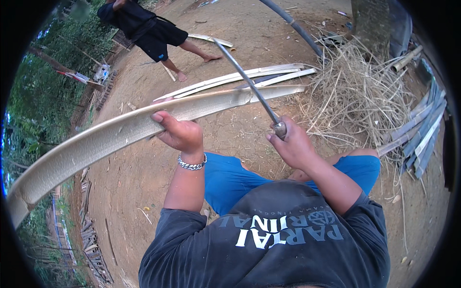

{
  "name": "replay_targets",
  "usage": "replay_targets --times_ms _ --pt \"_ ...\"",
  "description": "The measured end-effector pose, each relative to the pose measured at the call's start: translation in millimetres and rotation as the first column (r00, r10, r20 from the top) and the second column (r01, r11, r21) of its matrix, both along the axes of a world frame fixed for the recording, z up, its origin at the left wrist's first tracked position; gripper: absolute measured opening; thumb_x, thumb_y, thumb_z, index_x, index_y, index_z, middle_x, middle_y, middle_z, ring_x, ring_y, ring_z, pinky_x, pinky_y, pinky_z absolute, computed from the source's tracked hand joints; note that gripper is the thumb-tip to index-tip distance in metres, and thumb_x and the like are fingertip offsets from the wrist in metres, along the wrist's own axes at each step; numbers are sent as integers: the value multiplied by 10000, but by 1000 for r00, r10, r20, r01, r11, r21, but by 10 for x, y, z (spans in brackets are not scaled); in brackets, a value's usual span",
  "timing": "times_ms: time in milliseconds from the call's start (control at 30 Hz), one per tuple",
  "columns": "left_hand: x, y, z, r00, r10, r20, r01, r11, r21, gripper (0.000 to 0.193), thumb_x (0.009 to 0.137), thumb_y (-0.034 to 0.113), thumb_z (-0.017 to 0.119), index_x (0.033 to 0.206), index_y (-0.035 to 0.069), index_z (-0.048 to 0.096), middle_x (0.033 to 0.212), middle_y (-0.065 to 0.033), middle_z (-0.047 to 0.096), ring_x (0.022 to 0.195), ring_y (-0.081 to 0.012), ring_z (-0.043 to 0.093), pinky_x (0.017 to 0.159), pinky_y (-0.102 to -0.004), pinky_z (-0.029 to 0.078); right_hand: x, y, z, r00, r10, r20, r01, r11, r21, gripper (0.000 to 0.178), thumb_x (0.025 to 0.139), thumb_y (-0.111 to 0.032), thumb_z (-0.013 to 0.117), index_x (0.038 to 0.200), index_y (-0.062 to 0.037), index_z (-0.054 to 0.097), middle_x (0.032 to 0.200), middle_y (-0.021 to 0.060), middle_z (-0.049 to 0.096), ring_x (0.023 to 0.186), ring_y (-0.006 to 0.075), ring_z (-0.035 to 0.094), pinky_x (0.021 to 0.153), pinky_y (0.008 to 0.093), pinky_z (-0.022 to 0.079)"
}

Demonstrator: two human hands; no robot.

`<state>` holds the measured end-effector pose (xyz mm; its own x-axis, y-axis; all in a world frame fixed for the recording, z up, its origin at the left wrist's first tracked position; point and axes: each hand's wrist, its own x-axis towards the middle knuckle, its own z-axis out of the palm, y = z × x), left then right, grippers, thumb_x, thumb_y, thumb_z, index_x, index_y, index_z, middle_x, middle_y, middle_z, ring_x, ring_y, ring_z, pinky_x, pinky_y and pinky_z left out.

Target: The person sits on the ground and uses a machete to split a long piece of bamboo into thin strips. They hold the bamboo with one hand and strike it with the machete in the other hand, repeating the action to separate the material.

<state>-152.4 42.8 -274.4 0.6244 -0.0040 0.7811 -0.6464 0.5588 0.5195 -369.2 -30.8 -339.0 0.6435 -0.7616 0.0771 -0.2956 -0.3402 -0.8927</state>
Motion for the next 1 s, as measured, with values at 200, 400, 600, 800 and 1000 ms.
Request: replay_targets --times_ms 200,400,600,800,1000 --pt "-296 152 -192 965 129 227 -143 988 49 424 1038 389 346 901 12 483 880 -95 505 821 -193 509 773 -348 438 40 281 256 969 233 85 -220 965 -143 243 835 -203 695 943 -29 563 728 206 634 722 391 647 645 456 502" --pt "-364 284 -263 935 227 274 -270 954 132 457 1043 405 312 944 -1 497 888 -96 515 852 -201 508 816 -337 426 -147 334 113 984 174 -30 -177 974 -139 200 841 -174 669 942 -35 568 728 205 633 730 414 636 641 475 497" --pt "-521 375 -315 928 132 348 -163 985 59 420 1043 389 325 947 11 480 895 -83 485 830 -185 505 755 -319 448 -134 287 -22 989 104 -108 -109 993 -42 175 844 -142 619 966 -35 552 800 203 640 791 422 631 691 493 493" --pt "-388 428 -373 900 168 401 -197 980 32 342 1034 335 347 940 34 480 821 -74 446 709 -183 489 601 -286 433 -301 464 185 971 214 -108 -235 937 -257 178 842 -152 617 982 -57 565 777 210 642 768 423 633 678 504 496" --pt "-551 410 -389 913 92 398 -115 993 34 342 1036 308 347 926 28 510 810 -83 470 676 -179 504 552 -276 414 -379 -107 -447 948 3 -319 -45 992 -122 190 828 -142 608 987 -46 569 804 214 650 790 420 638 690 500 501"
